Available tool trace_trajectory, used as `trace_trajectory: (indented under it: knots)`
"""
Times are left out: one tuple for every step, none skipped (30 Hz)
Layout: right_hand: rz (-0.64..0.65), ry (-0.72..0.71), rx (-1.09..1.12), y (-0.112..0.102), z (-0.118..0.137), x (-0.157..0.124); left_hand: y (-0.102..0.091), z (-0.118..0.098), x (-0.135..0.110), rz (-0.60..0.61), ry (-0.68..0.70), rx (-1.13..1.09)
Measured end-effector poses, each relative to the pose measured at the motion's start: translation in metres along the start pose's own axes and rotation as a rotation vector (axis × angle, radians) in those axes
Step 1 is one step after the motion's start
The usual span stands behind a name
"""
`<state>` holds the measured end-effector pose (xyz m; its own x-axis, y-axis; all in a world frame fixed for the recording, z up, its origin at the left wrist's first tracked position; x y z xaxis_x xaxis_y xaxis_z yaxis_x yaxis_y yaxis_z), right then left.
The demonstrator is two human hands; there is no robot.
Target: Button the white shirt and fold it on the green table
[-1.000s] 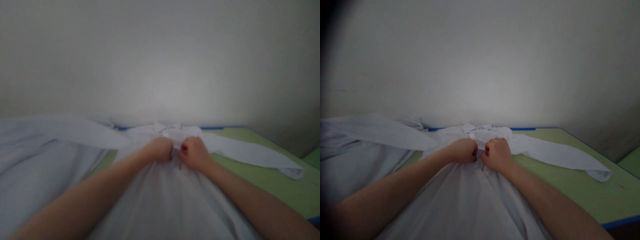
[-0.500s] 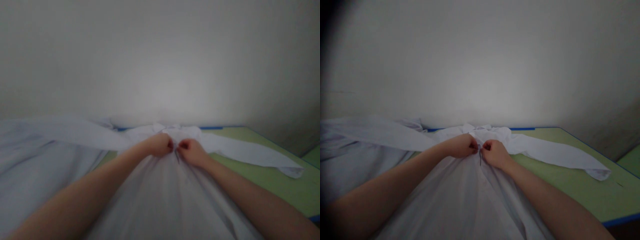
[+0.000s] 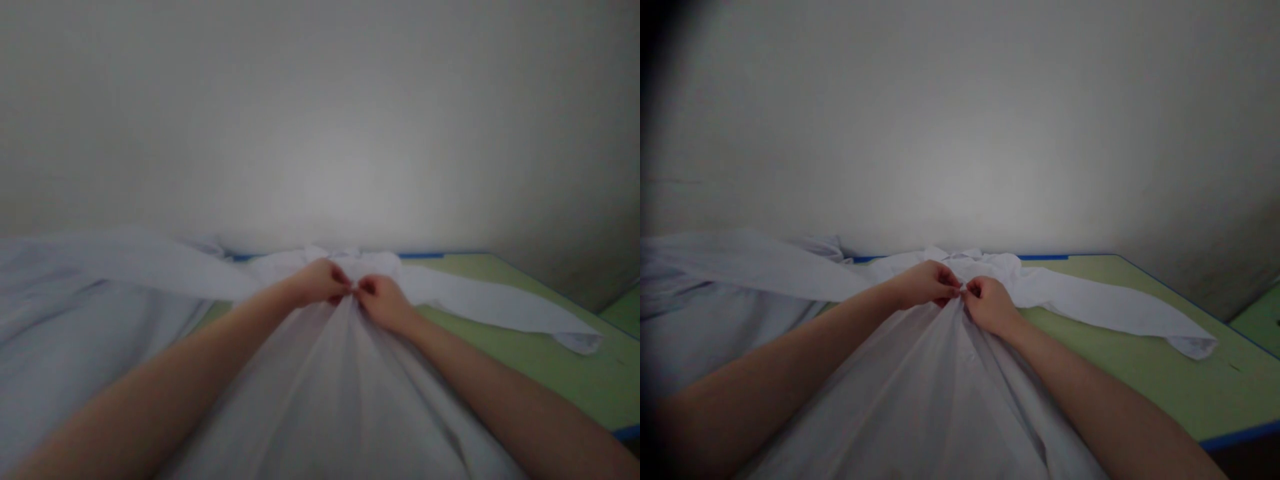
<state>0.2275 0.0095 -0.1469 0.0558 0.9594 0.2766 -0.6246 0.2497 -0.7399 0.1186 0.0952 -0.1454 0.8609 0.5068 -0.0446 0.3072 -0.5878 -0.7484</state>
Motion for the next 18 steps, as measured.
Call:
trace_trajectory:
  knots:
    - [0.000, 0.001, 0.000, 0.0002, -0.0009, 0.0005, 0.0011, 0.0009, 0.0007, 0.002, 0.011, -0.025]
    - [-0.003, 0.004, 0.001, 0.0003, -0.0018, 0.0010, 0.0019, 0.0013, 0.0012, 0.002, 0.022, -0.041]
    - [-0.004, 0.007, 0.003, 0.0005, -0.0028, 0.0015, 0.0023, 0.0014, 0.0016, -0.002, 0.029, -0.047]
    - [-0.006, 0.010, 0.006, 0.0007, -0.0038, 0.0019, 0.0024, 0.0015, 0.0021, -0.008, 0.033, -0.042]
    - [-0.012, 0.010, 0.009, 0.0007, -0.0045, 0.0022, 0.0023, 0.0015, 0.0025, -0.016, 0.034, -0.031]
    - [-0.020, 0.007, 0.013, 0.0006, -0.0050, 0.0023, 0.0021, 0.0015, 0.0029, -0.025, 0.032, -0.018]
    - [-0.026, 0.004, 0.018, 0.0006, -0.0055, 0.0024, 0.0017, 0.0015, 0.0034, -0.034, 0.029, -0.005]
    - [-0.029, 0.000, 0.025, 0.0007, -0.0059, 0.0025, 0.0014, 0.0014, 0.0038, -0.042, 0.024, 0.008]
    - [-0.033, -0.003, 0.031, 0.0005, -0.0063, 0.0025, 0.0010, 0.0012, 0.0041, -0.049, 0.017, 0.021]
    - [-0.039, -0.004, 0.034, 0.0001, -0.0067, 0.0024, 0.0006, 0.0009, 0.0044, -0.056, 0.012, 0.033]
    - [-0.044, -0.004, 0.035, -0.0004, -0.0070, 0.0024, 0.0001, 0.0005, 0.0045, -0.063, 0.007, 0.045]
    - [-0.052, -0.005, 0.036, -0.0012, -0.0073, 0.0024, -0.0004, -0.0001, 0.0045, -0.068, 0.003, 0.055]
    - [-0.060, -0.006, 0.036, -0.0022, -0.0074, 0.0024, -0.0008, -0.0009, 0.0044, -0.070, 0.001, 0.064]
    - [-0.067, -0.008, 0.037, -0.0031, -0.0073, 0.0024, -0.0011, -0.0018, 0.0042, -0.071, 0.000, 0.071]
    - [-0.073, -0.009, 0.038, -0.0039, -0.0072, 0.0023, -0.0012, -0.0029, 0.0039, -0.070, 0.001, 0.077]
    - [-0.078, -0.011, 0.039, -0.0047, -0.0069, 0.0021, -0.0013, -0.0040, 0.0035, -0.070, -0.001, 0.081]
    - [-0.084, -0.015, 0.036, -0.0054, -0.0063, 0.0017, -0.0014, -0.0050, 0.0030, -0.070, -0.006, 0.082]
    - [-0.091, -0.024, 0.028, -0.0060, -0.0053, 0.0010, -0.0017, -0.0057, 0.0023, -0.073, -0.015, 0.079]
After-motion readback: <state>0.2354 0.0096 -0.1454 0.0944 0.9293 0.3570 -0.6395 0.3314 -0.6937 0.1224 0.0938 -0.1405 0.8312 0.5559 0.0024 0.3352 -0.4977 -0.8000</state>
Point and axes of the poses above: each hand's wrist, its own x-axis towards the middle knuckle, its own y-axis out of the palm, z = x × y, the point moved 6 cm from there along x, towards the middle knuckle, and after that the axes turned 8 degrees about z, right-handed, at the moved point
